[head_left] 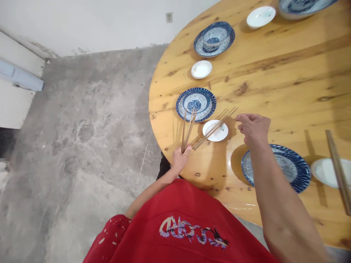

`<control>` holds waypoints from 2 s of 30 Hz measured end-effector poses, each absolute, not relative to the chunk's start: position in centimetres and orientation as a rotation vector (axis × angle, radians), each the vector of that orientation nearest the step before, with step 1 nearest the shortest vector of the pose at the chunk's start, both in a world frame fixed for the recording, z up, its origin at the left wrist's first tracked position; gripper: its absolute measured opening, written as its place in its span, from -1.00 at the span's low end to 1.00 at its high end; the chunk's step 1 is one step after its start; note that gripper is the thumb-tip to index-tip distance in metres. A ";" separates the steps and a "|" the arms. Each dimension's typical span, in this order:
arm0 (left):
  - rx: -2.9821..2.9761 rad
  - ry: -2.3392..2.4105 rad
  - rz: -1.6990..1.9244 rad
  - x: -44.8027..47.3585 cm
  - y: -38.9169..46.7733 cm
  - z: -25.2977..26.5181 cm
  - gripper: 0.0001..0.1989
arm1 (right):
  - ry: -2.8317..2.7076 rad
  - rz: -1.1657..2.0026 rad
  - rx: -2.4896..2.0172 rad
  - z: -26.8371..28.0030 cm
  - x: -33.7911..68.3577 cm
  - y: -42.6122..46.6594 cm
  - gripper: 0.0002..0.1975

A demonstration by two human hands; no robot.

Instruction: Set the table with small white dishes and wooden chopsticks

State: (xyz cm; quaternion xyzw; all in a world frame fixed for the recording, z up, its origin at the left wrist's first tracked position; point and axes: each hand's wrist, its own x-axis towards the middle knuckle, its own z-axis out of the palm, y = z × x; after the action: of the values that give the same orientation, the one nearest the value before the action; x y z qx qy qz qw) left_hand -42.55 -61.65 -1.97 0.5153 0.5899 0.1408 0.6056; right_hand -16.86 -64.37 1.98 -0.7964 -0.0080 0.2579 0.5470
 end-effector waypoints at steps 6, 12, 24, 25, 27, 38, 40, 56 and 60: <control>1.416 1.313 0.394 -45.8 -61.9 -0.7 -0.64 | -0.175 0.518 -1.871 2.5 -19.2 -66.8 -0.93; 1.387 1.346 0.427 -48.3 -62.5 1.4 -0.61 | -0.208 0.660 -1.852 1.5 -24.5 -69.8 -0.79; 1.144 0.982 0.236 -47.9 -59.6 4.7 -0.40 | -0.121 0.739 -1.734 2.5 -34.0 -71.6 -0.62; 1.138 0.939 0.211 -48.2 -59.0 5.0 -0.37 | -0.138 0.745 -1.720 2.9 -34.6 -70.6 -0.62; 1.130 0.892 0.152 -49.3 -57.7 5.5 -0.33 | -0.176 0.756 -1.685 3.6 -35.8 -68.2 -0.62; 1.151 0.737 0.031 -58.0 -48.1 6.1 -0.31 | -0.192 0.810 -1.509 6.0 -45.5 -55.4 -0.52; 1.160 0.730 0.001 -59.3 -46.5 5.9 -0.33 | -0.173 0.812 -1.499 5.7 -46.8 -54.0 -0.53; 1.185 0.572 -0.193 -60.9 -39.1 4.9 -0.47 | 0.046 0.690 -1.408 5.3 -47.8 -48.6 -0.52; 1.214 0.591 -0.198 -59.9 -37.0 4.0 -0.50 | 0.066 0.751 -1.363 4.0 -46.7 -46.7 -0.56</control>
State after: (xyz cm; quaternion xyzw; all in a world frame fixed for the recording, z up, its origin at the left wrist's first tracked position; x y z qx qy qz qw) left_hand -59.94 -37.02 4.03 0.5609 0.2732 -0.0915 0.7762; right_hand -46.68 -46.67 3.98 -0.6147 0.0298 0.3385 0.7118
